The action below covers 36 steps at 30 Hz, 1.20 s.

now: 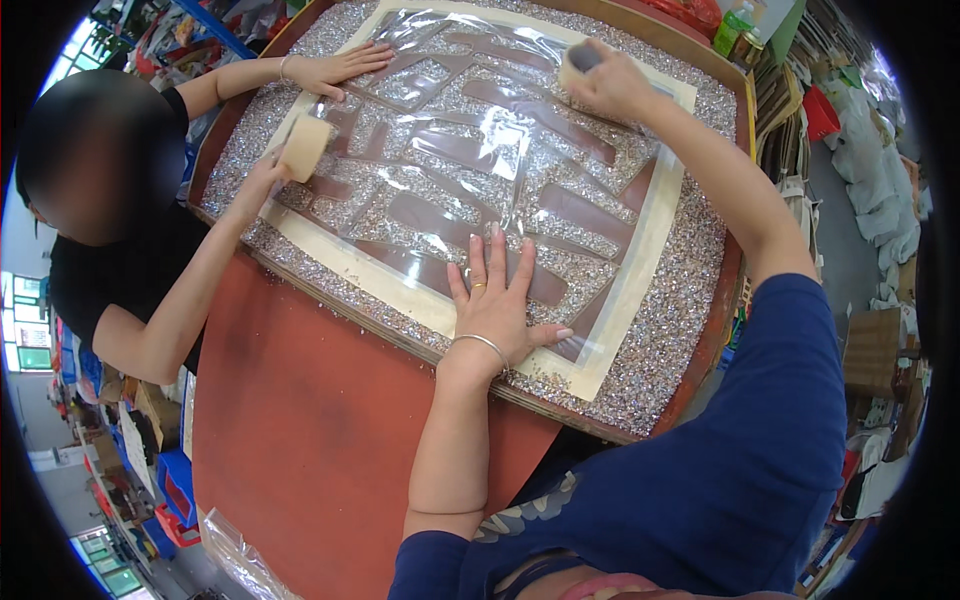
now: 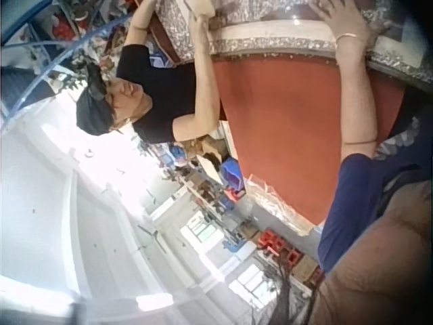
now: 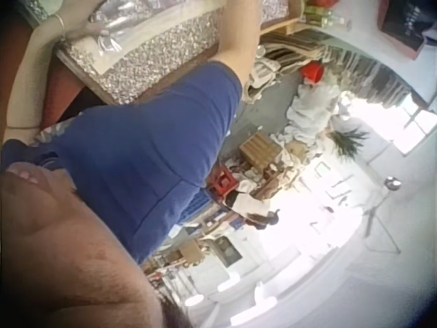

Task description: Applying adhesive glitter material onto pre-cut shoe components using a transfer frame.

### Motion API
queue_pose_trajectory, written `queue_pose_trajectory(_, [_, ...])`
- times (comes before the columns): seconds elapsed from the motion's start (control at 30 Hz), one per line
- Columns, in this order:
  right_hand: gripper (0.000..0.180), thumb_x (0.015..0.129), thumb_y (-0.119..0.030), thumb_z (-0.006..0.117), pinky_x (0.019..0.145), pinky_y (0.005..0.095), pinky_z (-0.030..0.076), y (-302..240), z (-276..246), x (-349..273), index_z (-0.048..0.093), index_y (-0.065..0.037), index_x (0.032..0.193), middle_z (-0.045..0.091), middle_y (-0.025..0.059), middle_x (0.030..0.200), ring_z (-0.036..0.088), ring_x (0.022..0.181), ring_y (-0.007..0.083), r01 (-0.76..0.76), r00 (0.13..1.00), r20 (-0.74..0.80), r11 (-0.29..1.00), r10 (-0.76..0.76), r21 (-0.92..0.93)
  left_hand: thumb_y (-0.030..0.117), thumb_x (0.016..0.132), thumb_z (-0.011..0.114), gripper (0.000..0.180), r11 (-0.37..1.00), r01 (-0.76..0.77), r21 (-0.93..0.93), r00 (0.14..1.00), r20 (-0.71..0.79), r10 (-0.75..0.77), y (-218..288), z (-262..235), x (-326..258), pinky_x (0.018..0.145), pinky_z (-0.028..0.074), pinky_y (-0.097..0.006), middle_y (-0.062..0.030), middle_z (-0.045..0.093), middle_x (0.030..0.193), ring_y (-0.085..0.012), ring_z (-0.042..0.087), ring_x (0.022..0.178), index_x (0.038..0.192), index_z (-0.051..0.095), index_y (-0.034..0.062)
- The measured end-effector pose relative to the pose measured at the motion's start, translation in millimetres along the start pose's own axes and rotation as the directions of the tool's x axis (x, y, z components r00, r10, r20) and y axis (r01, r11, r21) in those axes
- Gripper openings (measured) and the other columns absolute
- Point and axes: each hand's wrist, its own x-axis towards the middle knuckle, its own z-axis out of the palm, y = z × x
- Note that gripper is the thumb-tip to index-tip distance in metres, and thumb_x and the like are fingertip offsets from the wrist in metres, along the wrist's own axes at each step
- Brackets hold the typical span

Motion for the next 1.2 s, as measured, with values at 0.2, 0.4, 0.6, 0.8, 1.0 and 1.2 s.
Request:
queue_pose_trajectory(0.2, [0.049, 0.085, -0.045, 0.044, 0.085, 0.0524, 0.039, -52.9, 32.6, 27.5, 0.071, -0.006, 0.072, 0.068, 0.0131, 0.09, 0.046, 0.119, 0.0316, 0.115, 0.97, -0.213, 0.993, -0.12, -0.04, 0.06, 0.064, 0.068, 0.106, 1.0, 0.007, -0.018, 1.0, 0.002, -0.007, -0.5, -4.0, -1.6, 0.106, -0.002, -0.059, -0.0231, 0.0, 0.15, -0.042, -0.007, 0.138, 0.146, 0.015, 0.0189])
queue_pose_trajectory(0.4, [0.052, 0.085, -0.047, 0.042, 0.088, 0.0517, 0.04, -42.2, 30.2, 100.9, 0.07, -0.004, 0.079, 0.067, 0.0166, 0.092, 0.044, 0.121, 0.0335, -0.22, 0.965, -0.184, 0.955, 0.184, -0.198, 0.056, 0.066, 0.069, 0.099, 0.999, -0.023, -0.028, 1.0, -0.009, 0.023, -3.1, -4.9, -0.6, 0.106, -0.001, -0.059, -0.0217, 0.001, 0.15, -0.0405, -0.009, 0.138, 0.145, 0.02, 0.0232])
queue_pose_trajectory(0.6, [0.051, 0.085, -0.049, 0.043, 0.089, 0.0521, 0.04, -41.5, 33.2, 119.6, 0.07, -0.006, 0.091, 0.066, 0.0143, 0.1, 0.043, 0.122, 0.0346, -0.019, 0.996, -0.087, 0.978, 0.001, -0.208, 0.053, 0.066, 0.071, 0.094, 0.996, -0.015, -0.086, 1.0, 0.016, 0.017, -1.6, -11.3, -3.0, 0.107, 0.0, -0.058, -0.0206, -0.004, 0.15, -0.0399, -0.009, 0.138, 0.144, 0.024, 0.0255])
queue_pose_trajectory(0.8, [0.052, 0.084, -0.051, 0.046, 0.093, 0.0494, 0.038, -87.2, 38.7, 119.3, 0.071, -0.005, 0.084, 0.066, 0.0151, 0.102, 0.044, 0.123, 0.0314, 0.065, 0.991, -0.114, 0.997, -0.07, -0.044, 0.049, 0.066, 0.073, 0.092, 0.991, -0.002, -0.137, 0.998, 0.061, 0.01, -4.8, -16.0, -1.2, 0.107, 0.0, -0.058, -0.0197, -0.005, 0.151, -0.0397, -0.01, 0.138, 0.143, 0.027, 0.0268])
queue_pose_trajectory(1.0, [0.046, 0.084, -0.043, 0.046, 0.093, 0.0481, 0.039, -74.0, 23.4, 123.3, 0.071, -0.005, 0.076, 0.068, 0.0155, 0.082, 0.048, 0.119, 0.0311, -0.043, 0.997, -0.063, 0.99, 0.035, -0.135, 0.047, 0.065, 0.074, 0.092, 0.987, -0.042, -0.157, 0.999, 0.025, 0.047, -2.6, -14.8, 1.9, 0.108, 0.0, -0.057, -0.0193, -0.004, 0.151, -0.0383, -0.01, 0.138, 0.142, 0.028, 0.0273])
queue_pose_trajectory(1.2, [0.038, 0.08, -0.037, 0.053, 0.099, 0.0482, 0.032, -103.9, -2.8, 55.3, 0.068, -0.004, 0.069, 0.067, 0.0117, 0.08, 0.04, 0.125, 0.0303, 0.609, 0.792, -0.149, 0.78, -0.592, 0.145, 0.047, 0.064, 0.075, 0.092, 0.986, -0.027, -0.165, 1.0, -0.02, 0.024, -8.9, -12.6, -3.3, 0.107, 0.001, -0.058, -0.0198, -0.002, 0.151, -0.0381, -0.009, 0.139, 0.142, 0.03, 0.0268])
